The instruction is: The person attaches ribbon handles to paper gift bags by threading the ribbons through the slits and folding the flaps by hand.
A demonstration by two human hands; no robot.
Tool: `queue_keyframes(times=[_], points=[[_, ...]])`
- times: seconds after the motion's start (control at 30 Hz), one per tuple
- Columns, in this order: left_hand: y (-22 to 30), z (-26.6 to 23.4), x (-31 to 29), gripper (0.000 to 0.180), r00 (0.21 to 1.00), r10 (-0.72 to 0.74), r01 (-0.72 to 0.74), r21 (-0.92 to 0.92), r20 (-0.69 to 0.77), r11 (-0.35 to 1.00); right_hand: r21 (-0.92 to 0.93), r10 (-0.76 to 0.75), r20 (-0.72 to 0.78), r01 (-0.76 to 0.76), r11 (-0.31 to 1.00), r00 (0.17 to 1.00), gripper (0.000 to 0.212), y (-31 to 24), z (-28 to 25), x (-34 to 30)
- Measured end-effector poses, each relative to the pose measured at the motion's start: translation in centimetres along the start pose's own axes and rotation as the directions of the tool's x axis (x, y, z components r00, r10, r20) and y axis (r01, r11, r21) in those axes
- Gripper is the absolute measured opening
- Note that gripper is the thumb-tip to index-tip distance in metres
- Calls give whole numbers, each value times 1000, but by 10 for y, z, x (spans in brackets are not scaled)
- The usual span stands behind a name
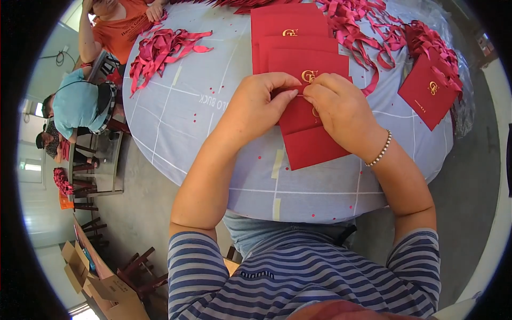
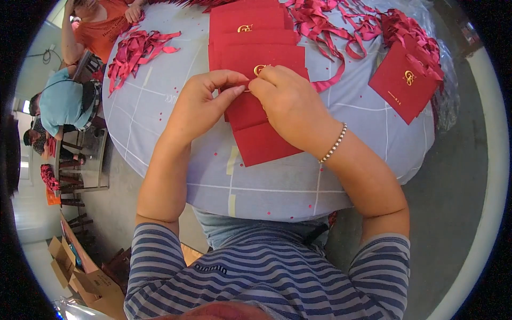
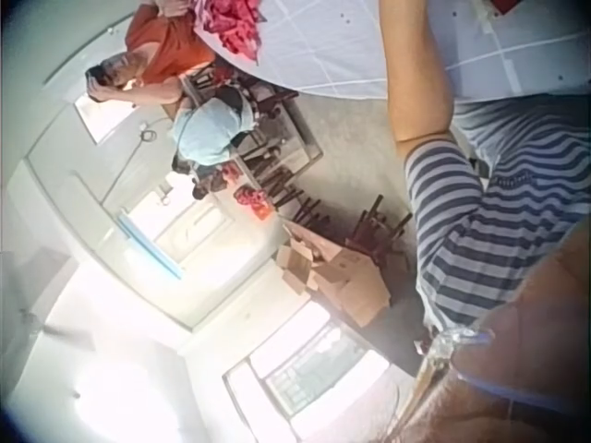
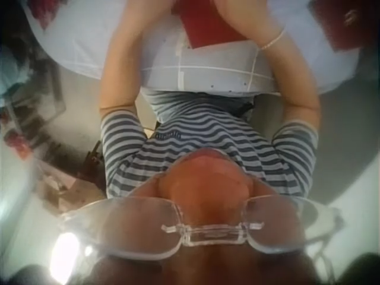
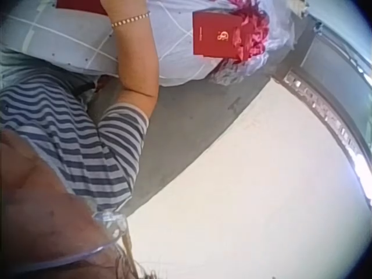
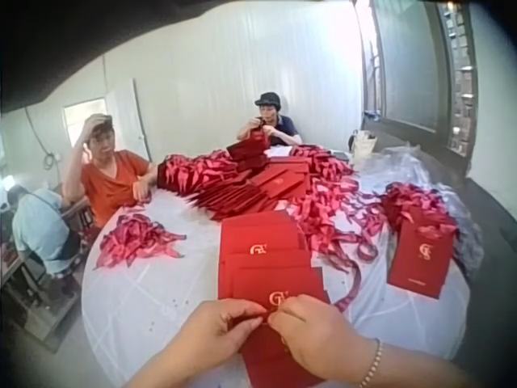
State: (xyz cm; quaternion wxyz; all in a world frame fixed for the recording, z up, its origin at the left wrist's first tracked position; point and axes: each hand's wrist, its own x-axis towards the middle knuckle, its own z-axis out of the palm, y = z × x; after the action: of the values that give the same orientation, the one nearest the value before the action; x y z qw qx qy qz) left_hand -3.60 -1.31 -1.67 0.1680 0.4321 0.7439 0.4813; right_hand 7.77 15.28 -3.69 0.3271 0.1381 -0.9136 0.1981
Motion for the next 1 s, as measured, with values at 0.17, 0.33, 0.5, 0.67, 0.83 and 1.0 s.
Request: queue_keyframes(times=[0.17, 0.33, 0.5, 0.67, 0.83, 1.0], points=[[4, 3, -1, 16, 998, 43, -41, 54, -39, 998, -54, -26, -24, 25, 998, 999, 11, -2, 1, 1], [-1, 3, 0, 15, 999, -46, 44, -68, -24, 997, -1, -17, -61, 17, 1000, 998, 11, -2, 0, 2], [-8, 1, 2, 14, 986, -167, 168, -241, 23, 956, 114, 114, -55, -107, 988, 992, 7, -6, 1, 3], [-8, 4, 2, 14, 991, -131, 132, -194, 19, 972, 201, 222, -4, -217, 955, 975, 6, -5, 1, 2], [-4, 13, -1, 15, 998, -13, 10, -37, -60, 999, 95, 198, -12, -196, 976, 980, 6, -6, 3, 1], [1, 14, -6, 15, 972, 194, -163, 210, -136, 964, -128, 93, -37, -97, 987, 995, 14, -20, 9, 0]])
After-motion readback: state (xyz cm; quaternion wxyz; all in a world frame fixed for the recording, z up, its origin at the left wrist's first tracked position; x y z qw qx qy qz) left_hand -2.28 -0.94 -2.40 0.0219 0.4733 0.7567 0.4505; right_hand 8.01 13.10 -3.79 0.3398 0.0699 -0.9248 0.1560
